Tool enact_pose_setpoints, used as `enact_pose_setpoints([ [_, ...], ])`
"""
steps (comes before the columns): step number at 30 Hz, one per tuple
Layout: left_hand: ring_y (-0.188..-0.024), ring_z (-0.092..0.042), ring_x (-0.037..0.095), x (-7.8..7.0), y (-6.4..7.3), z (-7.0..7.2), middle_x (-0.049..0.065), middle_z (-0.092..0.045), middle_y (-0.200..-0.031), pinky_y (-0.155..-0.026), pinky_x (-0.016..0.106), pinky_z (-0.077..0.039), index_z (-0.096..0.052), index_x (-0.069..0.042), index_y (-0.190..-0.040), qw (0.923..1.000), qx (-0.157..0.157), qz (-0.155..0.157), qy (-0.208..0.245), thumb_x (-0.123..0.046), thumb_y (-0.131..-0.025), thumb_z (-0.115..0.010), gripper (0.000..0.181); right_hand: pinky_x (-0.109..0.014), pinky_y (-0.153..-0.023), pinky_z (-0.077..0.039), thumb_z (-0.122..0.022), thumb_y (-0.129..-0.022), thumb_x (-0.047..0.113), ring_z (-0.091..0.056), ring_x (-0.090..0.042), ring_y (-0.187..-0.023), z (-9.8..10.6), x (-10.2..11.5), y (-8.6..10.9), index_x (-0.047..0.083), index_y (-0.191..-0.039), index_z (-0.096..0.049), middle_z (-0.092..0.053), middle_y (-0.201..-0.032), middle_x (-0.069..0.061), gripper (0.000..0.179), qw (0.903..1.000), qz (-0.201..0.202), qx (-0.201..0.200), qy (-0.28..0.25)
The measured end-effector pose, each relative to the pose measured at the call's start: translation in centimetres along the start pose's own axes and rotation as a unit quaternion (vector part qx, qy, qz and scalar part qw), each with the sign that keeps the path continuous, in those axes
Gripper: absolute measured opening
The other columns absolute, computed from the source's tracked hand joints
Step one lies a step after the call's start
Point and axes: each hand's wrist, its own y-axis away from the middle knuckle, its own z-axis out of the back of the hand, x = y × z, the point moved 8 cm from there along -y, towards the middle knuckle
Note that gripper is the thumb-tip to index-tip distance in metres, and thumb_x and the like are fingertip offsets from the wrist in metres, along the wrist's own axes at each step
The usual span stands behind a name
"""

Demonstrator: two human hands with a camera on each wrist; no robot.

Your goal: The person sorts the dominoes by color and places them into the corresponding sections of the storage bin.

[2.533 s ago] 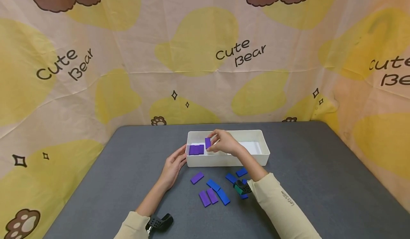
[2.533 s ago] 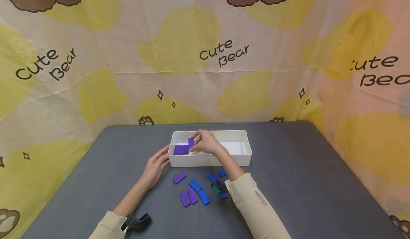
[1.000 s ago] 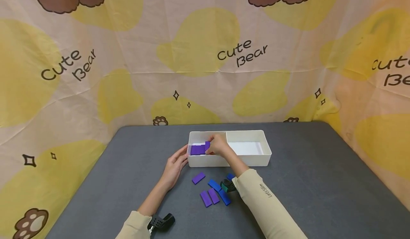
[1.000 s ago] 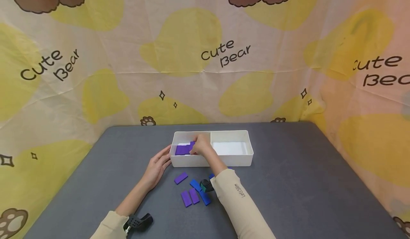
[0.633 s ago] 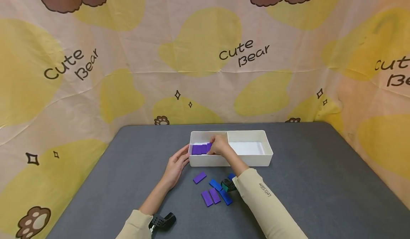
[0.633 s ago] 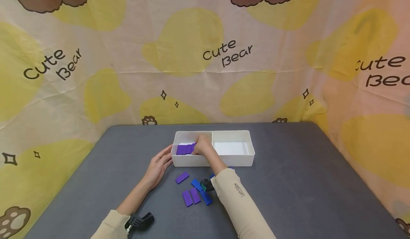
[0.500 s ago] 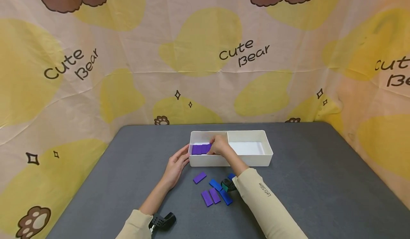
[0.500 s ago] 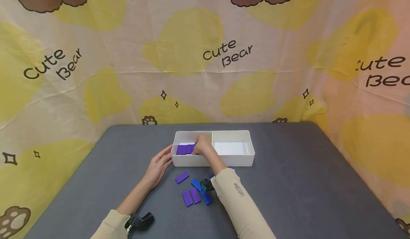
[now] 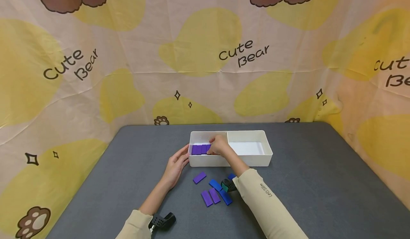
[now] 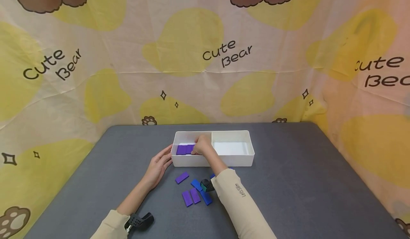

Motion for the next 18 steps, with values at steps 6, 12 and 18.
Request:
enact_pose_setpoints([
  [6, -0.148, -0.041, 0.038, 0.06, -0.01, 0.05, 0.031, -0.041, -0.161, -0.113, 0.029, -0.047, -0.038, 0.01, -0.158, 1.0, 0.0, 0.004, -0.006, -0.007, -0.11, -0.049, 0.052, -0.019, -0.059, -0.052, -0.082, -0.079, -0.012, -0.056, -0.018, -0.076, -0.02, 0.02, 0.04, -0.011, -0.123, -0.064, -0.065, -0.12, -0.025, 0.047, 0.9998, 0.001, 0.006, -0.021],
  [12, -0.149, -0.041, 0.04, 0.28, -0.02, 0.09, 0.031, -0.041, -0.161, -0.11, 0.026, -0.049, -0.038, 0.01, -0.158, 1.0, 0.002, 0.005, -0.007, -0.006, -0.11, -0.049, 0.052, -0.018, -0.057, -0.053, -0.081, -0.081, -0.012, -0.052, -0.013, -0.065, 0.25, 0.06, 0.15, -0.012, -0.123, -0.062, -0.063, -0.122, -0.026, 0.046, 0.9997, 0.005, 0.007, -0.025],
  [18, -0.149, -0.041, 0.042, 0.24, -0.09, 0.09, 0.032, -0.04, -0.16, -0.106, 0.021, -0.05, -0.037, 0.011, -0.158, 1.0, 0.003, 0.001, -0.003, -0.007, -0.11, -0.05, 0.052, -0.026, -0.068, -0.061, -0.081, -0.085, -0.007, -0.056, -0.015, -0.067, 0.72, 0.84, 0.4, -0.011, -0.127, -0.063, -0.064, -0.124, -0.028, 0.046, 0.9995, 0.02, 0.011, -0.02],
])
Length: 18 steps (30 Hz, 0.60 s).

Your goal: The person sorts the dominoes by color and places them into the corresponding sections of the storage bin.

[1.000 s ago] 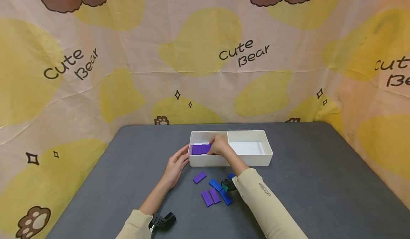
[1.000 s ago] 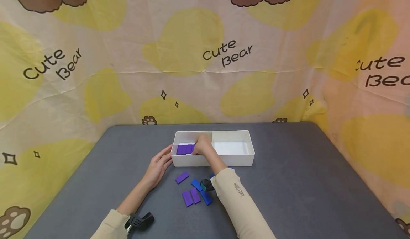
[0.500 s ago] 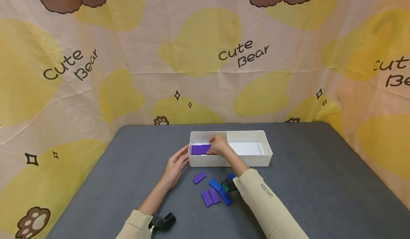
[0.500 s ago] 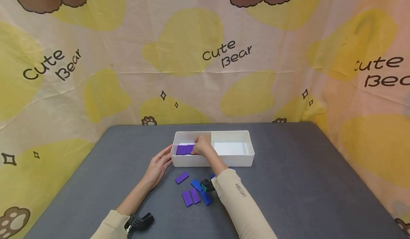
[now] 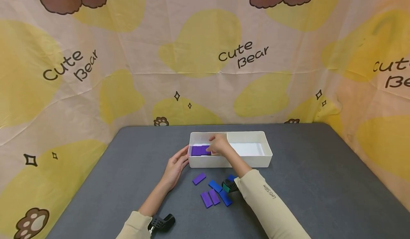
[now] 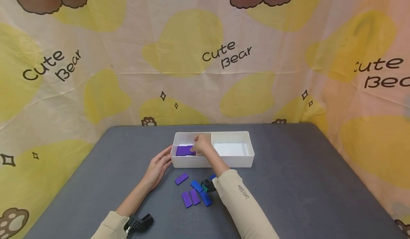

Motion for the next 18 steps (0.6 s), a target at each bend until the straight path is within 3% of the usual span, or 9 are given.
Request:
enact_pose_setpoints([
  [10, -0.149, -0.04, 0.039, -0.1, 0.1, 0.0, 0.031, -0.039, -0.162, -0.11, 0.025, -0.048, -0.036, 0.01, -0.159, 1.0, 0.002, 0.004, 0.004, -0.006, -0.11, -0.049, 0.053, -0.026, -0.064, -0.056, -0.08, -0.086, -0.003, -0.069, -0.027, -0.074, 1.0, 0.9, 1.0, -0.01, -0.123, -0.067, -0.077, -0.101, -0.024, 0.04, 0.999, 0.042, -0.002, -0.013],
  [18, -0.147, -0.043, 0.037, -0.2, 0.1, -0.1, 0.032, -0.039, -0.161, -0.108, 0.023, -0.049, -0.037, 0.01, -0.158, 1.0, 0.005, -0.005, -0.005, -0.01, -0.11, -0.051, 0.054, -0.035, -0.077, -0.061, -0.079, -0.089, 0.0, -0.073, -0.032, -0.09, 1.6, 1.4, 2.6, -0.009, -0.126, -0.068, -0.073, -0.107, -0.023, 0.039, 0.9964, 0.082, 0.0, -0.019],
])
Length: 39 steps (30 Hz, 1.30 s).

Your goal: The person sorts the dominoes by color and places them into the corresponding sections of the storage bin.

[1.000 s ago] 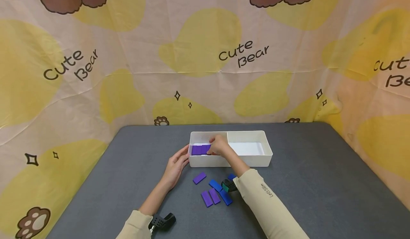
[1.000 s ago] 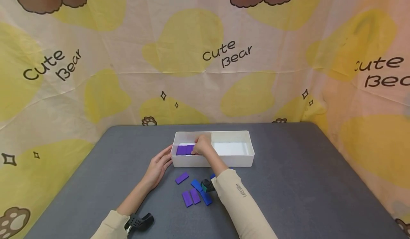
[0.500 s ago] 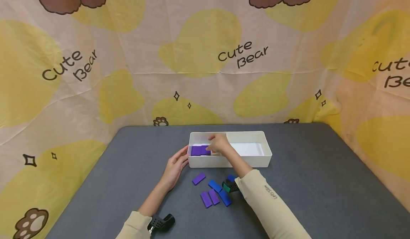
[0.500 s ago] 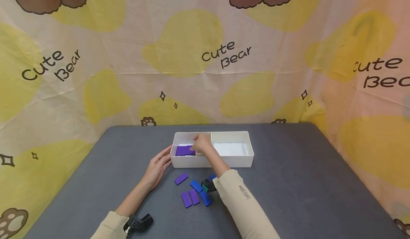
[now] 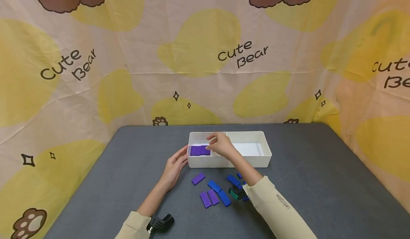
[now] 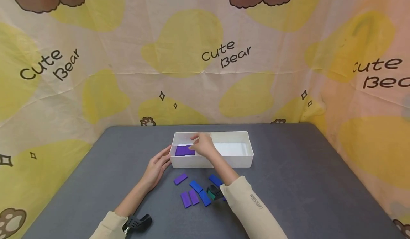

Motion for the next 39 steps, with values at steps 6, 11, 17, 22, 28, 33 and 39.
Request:
enact_pose_setpoints([
  [6, -0.143, -0.05, 0.031, 0.0, 0.0, 0.2, 0.036, -0.039, -0.159, -0.104, 0.02, -0.051, -0.037, 0.013, -0.157, 0.9995, 0.009, -0.031, -0.007, -0.019, -0.109, -0.056, 0.061, -0.036, -0.079, -0.06, -0.079, -0.089, 0.002, -0.072, -0.033, -0.099, 0.5, 0.7, 1.1, -0.008, -0.124, -0.069, -0.074, -0.109, -0.024, 0.037, 0.999, 0.044, -0.004, 0.003],
  [11, -0.144, -0.047, 0.034, 0.1, 0.0, 0.2, 0.035, -0.039, -0.16, -0.105, 0.02, -0.05, -0.036, 0.012, -0.157, 0.9999, 0.004, -0.015, -0.007, -0.016, -0.109, -0.055, 0.059, -0.039, -0.082, -0.062, -0.077, -0.092, 0.002, -0.074, -0.035, -0.096, 0.7, 1.0, 2.2, -0.01, -0.125, -0.067, -0.072, -0.114, -0.029, 0.036, 0.9974, 0.07, 0.01, -0.014],
  [17, -0.149, -0.041, 0.04, 0.2, 0.0, 0.2, 0.031, -0.04, -0.161, -0.106, 0.021, -0.05, -0.038, 0.009, -0.158, 0.9998, -0.01, 0.015, 0.011, -0.006, -0.11, -0.049, 0.052, -0.039, -0.084, -0.063, -0.076, -0.095, 0.004, -0.074, -0.032, -0.095, 0.7, 1.4, 3.7, -0.007, -0.124, -0.069, -0.073, -0.114, -0.027, 0.032, 0.9941, 0.105, 0.024, -0.006],
  [22, -0.149, -0.04, 0.041, 0.3, 0.0, 0.1, 0.03, -0.04, -0.162, -0.105, 0.02, -0.05, -0.038, 0.008, -0.159, 0.9997, -0.009, 0.018, 0.017, -0.004, -0.11, -0.048, 0.052, -0.04, -0.085, -0.063, -0.075, -0.096, 0.005, -0.074, -0.032, -0.095, 0.8, 1.8, 4.9, -0.005, -0.121, -0.07, -0.074, -0.113, -0.028, 0.027, 0.9907, 0.132, 0.032, -0.007],
  [28, -0.15, -0.039, 0.041, 0.1, 0.0, 0.1, 0.03, -0.038, -0.163, -0.106, 0.02, -0.05, -0.036, 0.009, -0.159, 0.9998, -0.004, 0.011, 0.015, -0.005, -0.11, -0.048, 0.052, -0.035, -0.083, -0.062, -0.075, -0.098, 0.01, -0.073, -0.028, -0.096, 0.9, 1.6, 6.4, -0.002, -0.121, -0.072, -0.075, -0.11, -0.018, 0.026, 0.9888, 0.143, 0.042, -0.002],
  [33, -0.15, -0.039, 0.04, 0.0, 0.0, 0.0, 0.03, -0.038, -0.163, -0.106, 0.02, -0.05, -0.037, 0.009, -0.159, 0.9998, -0.003, 0.011, 0.018, -0.005, -0.11, -0.048, 0.052, -0.029, -0.079, -0.06, -0.075, -0.098, 0.011, -0.072, -0.023, -0.092, 0.7, 1.3, 7.4, -0.003, -0.121, -0.072, -0.075, -0.105, -0.014, 0.028, 0.9866, 0.151, 0.061, -0.005],
  [39, -0.15, -0.039, 0.041, 0.0, 0.0, 0.0, 0.029, -0.039, -0.163, -0.105, 0.02, -0.05, -0.037, 0.008, -0.159, 0.9999, -0.001, 0.011, 0.013, -0.005, -0.11, -0.047, 0.052, -0.027, -0.076, -0.057, -0.076, -0.097, 0.011, -0.07, -0.018, -0.088, 0.2, 0.9, 8.4, -0.006, -0.12, -0.071, -0.075, -0.102, -0.012, 0.03, 0.9835, 0.161, 0.082, -0.011],
])
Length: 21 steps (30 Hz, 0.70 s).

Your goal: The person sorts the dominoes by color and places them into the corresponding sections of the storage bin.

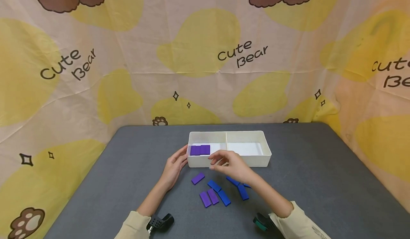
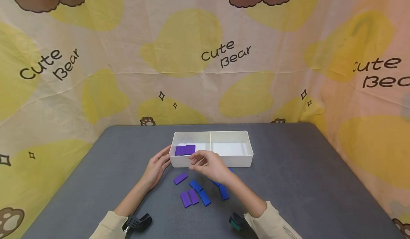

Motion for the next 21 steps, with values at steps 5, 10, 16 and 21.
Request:
enact_pose_setpoints([
  [5, -0.149, -0.039, 0.041, 0.0, -0.1, 0.0, 0.03, -0.039, -0.162, -0.105, 0.02, -0.05, -0.037, 0.009, -0.159, 1.0, -0.001, -0.003, 0.002, -0.004, -0.11, -0.047, 0.051, -0.025, -0.073, -0.056, -0.077, -0.096, 0.01, -0.069, -0.013, -0.084, -0.6, -0.5, 0.9, -0.009, -0.119, -0.071, -0.074, -0.098, -0.012, 0.029, 0.9995, 0.02, 0.021, -0.013],
  [10, -0.149, -0.04, 0.041, 0.2, -0.2, 0.0, 0.031, -0.039, -0.162, -0.106, 0.021, -0.05, -0.036, 0.01, -0.159, 1.0, 0.0, -0.006, -0.007, -0.006, -0.11, -0.048, 0.052, -0.024, -0.071, -0.056, -0.078, -0.095, 0.007, -0.065, -0.008, -0.079, -1.4, -1.4, 1.5, -0.009, -0.115, -0.072, -0.073, -0.093, -0.009, 0.027, 0.9986, 0.026, 0.043, -0.015],
  [16, -0.15, -0.038, 0.041, 0.2, -0.3, 0.1, 0.03, -0.038, -0.163, -0.106, 0.021, -0.049, -0.036, 0.009, -0.159, 1.0, 0.001, -0.001, 0.0, -0.005, -0.11, -0.048, 0.052, -0.022, -0.067, -0.052, -0.078, -0.094, 0.006, -0.061, -0.005, -0.074, -2.2, -2.5, 1.9, -0.008, -0.112, -0.073, -0.072, -0.088, -0.004, 0.024, 0.9963, 0.019, 0.082, -0.017],
  [21, -0.15, -0.038, 0.041, 0.3, -0.3, 0.1, 0.03, -0.038, -0.163, -0.106, 0.019, -0.05, -0.037, 0.009, -0.159, 1.0, 0.0, -0.001, 0.004, -0.005, -0.11, -0.048, 0.052, -0.019, -0.064, -0.051, -0.08, -0.093, 0.006, -0.06, -0.003, -0.071, -3.2, -3.1, 2.1, -0.006, -0.11, -0.073, -0.07, -0.086, 0.002, 0.021, 0.9917, 0.011, 0.126, -0.023],
])
